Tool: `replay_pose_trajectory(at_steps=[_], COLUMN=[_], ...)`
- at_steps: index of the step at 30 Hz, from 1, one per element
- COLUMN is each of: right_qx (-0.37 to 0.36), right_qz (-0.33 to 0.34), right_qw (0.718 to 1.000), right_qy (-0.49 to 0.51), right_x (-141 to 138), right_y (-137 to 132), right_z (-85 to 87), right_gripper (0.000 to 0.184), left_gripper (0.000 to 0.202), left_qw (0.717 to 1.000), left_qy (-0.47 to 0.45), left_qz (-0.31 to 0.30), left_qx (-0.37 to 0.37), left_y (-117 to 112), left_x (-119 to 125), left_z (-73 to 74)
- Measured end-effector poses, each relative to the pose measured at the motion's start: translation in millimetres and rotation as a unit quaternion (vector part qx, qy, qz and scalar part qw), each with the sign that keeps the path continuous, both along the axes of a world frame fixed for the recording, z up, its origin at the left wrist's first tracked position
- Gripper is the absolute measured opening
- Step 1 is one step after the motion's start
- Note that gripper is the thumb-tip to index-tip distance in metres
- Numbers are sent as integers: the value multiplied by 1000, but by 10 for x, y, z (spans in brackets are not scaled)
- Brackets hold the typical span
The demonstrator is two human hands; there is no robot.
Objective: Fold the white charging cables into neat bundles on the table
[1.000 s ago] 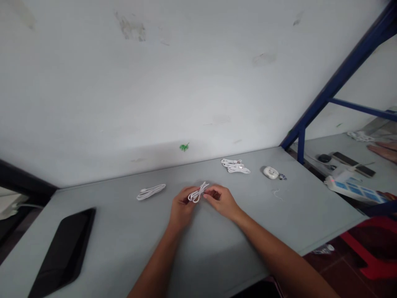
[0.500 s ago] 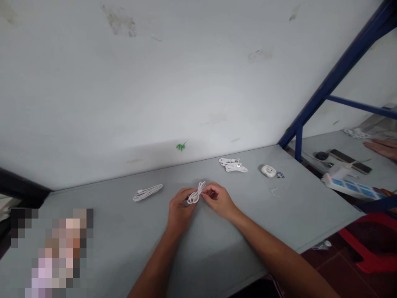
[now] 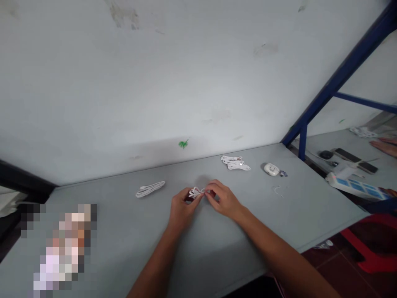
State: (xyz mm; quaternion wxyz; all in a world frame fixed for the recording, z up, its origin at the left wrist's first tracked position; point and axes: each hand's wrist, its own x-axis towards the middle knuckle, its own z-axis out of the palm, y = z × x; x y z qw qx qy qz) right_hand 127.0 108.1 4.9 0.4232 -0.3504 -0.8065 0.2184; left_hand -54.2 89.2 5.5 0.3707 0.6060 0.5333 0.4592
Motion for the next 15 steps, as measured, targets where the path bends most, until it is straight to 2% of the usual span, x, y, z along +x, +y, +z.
replay_pose_trajectory(at_steps=[5,8,10,12,13,15], right_qx=[14,-40,-121,-252,-331,-477], right_qz=[15,8,-7,-1,11,49], right_qw=[999,999,993,965,937,857], right_qy=[-33,-24,11,73,113,189], right_x=[36,6,-35,-77,-93,-109], right_y=[-2,-12,-16,-13,-8,3], right_z=[36,28,9,-11,-17,-12], right_gripper=[15,13,14,21,23,25], left_gripper=[21,17,15,18,21,24], left_qw=[1000,996,989,977,970,959], left_qy=[21,52,82,116,133,160], left_qz=[-20,-29,-38,-48,-52,-61], left_qx=[3,61,118,173,196,225], left_y=[5,-5,-11,-14,-14,-13], left_x=[-7,-17,-31,-49,-56,-65], left_z=[2,-20,-42,-60,-65,-66])
